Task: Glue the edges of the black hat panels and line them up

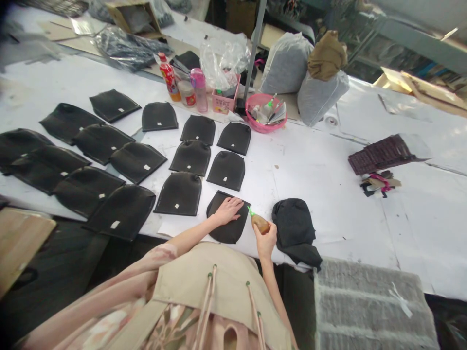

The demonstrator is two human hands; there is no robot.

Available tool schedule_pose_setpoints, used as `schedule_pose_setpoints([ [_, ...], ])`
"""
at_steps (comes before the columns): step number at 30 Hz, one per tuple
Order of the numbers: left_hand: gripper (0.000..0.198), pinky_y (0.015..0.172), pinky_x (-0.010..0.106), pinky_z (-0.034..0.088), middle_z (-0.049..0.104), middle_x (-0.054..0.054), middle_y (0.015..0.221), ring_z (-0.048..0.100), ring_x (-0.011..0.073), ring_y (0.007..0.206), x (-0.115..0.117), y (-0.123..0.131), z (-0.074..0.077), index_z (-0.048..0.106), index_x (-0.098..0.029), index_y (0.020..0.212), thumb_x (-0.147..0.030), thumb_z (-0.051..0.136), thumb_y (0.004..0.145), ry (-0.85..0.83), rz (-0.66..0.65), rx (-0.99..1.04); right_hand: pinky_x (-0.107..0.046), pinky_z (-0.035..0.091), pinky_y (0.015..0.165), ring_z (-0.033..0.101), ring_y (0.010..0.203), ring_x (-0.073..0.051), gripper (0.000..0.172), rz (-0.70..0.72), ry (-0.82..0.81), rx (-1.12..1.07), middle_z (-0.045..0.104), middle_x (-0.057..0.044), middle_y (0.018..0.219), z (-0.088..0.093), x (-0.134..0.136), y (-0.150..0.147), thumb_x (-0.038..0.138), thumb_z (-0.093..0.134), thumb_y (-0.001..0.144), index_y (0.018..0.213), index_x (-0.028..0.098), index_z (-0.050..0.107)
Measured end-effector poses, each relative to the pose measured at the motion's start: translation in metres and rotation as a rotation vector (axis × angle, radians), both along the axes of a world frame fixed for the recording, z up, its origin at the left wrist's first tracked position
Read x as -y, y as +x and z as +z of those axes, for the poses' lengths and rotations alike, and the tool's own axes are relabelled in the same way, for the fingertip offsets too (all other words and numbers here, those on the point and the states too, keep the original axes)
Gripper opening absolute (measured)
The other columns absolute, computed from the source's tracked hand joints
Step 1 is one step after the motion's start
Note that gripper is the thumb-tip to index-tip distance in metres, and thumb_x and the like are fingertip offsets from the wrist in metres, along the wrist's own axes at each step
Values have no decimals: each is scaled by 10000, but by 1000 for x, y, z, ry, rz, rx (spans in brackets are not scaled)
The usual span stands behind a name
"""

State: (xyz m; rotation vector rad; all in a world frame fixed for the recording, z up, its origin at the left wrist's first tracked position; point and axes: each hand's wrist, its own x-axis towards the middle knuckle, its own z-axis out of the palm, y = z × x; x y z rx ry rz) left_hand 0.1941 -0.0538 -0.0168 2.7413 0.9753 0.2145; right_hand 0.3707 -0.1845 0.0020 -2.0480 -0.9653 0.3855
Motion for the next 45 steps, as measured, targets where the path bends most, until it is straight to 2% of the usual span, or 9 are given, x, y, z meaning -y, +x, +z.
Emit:
schedule_pose_setpoints([
  [13, 473, 994, 388, 324, 531, 105, 1317, 445, 247, 1228, 2, 3, -1, 488, -183, 1274, -357, 602, 850, 1, 31, -39, -376, 462, 831, 564, 914, -249, 567, 85, 53, 179, 590, -101, 964, 0, -6, 2, 649, 583, 733, 1016, 158, 555],
  [22, 479, 999, 390, 327, 534, 93, 1307, 443, 242, 1229, 4, 2, 0, 489, -181, 1274, -351, 611, 843, 1, 43, -20, -381, 467, 846, 557, 939, -244, 521, 146, 49, 206, 577, -95, 986, -1, -11, 8, 608, 580, 765, 1049, 173, 543],
  [30, 468, 1014, 396, 316, 521, 99, 1331, 432, 248, 1244, 4, 3, -1, 484, -192, 1286, -345, 588, 856, -18, 48, -33, -352, 479, 808, 566, 913, -229, 429, 279, 17, 292, 575, -78, 966, 6, -2, 11, 547, 562, 817, 1047, 185, 554],
  [39, 485, 1007, 401, 321, 523, 100, 1327, 433, 250, 1239, 4, 4, -1, 484, -181, 1283, -342, 600, 841, -21, 56, -37, -366, 480, 800, 559, 921, -242, 432, 284, 35, 339, 580, -93, 974, 5, -13, 12, 530, 537, 843, 1081, 170, 541],
  [45, 497, 1021, 398, 307, 514, 104, 1339, 420, 250, 1256, 4, 3, 0, 471, -190, 1301, -338, 592, 843, -37, 51, -37, -350, 483, 777, 567, 909, -236, 400, 323, 8, 351, 572, -80, 960, 8, -7, 12, 503, 560, 835, 1076, 184, 548],
])
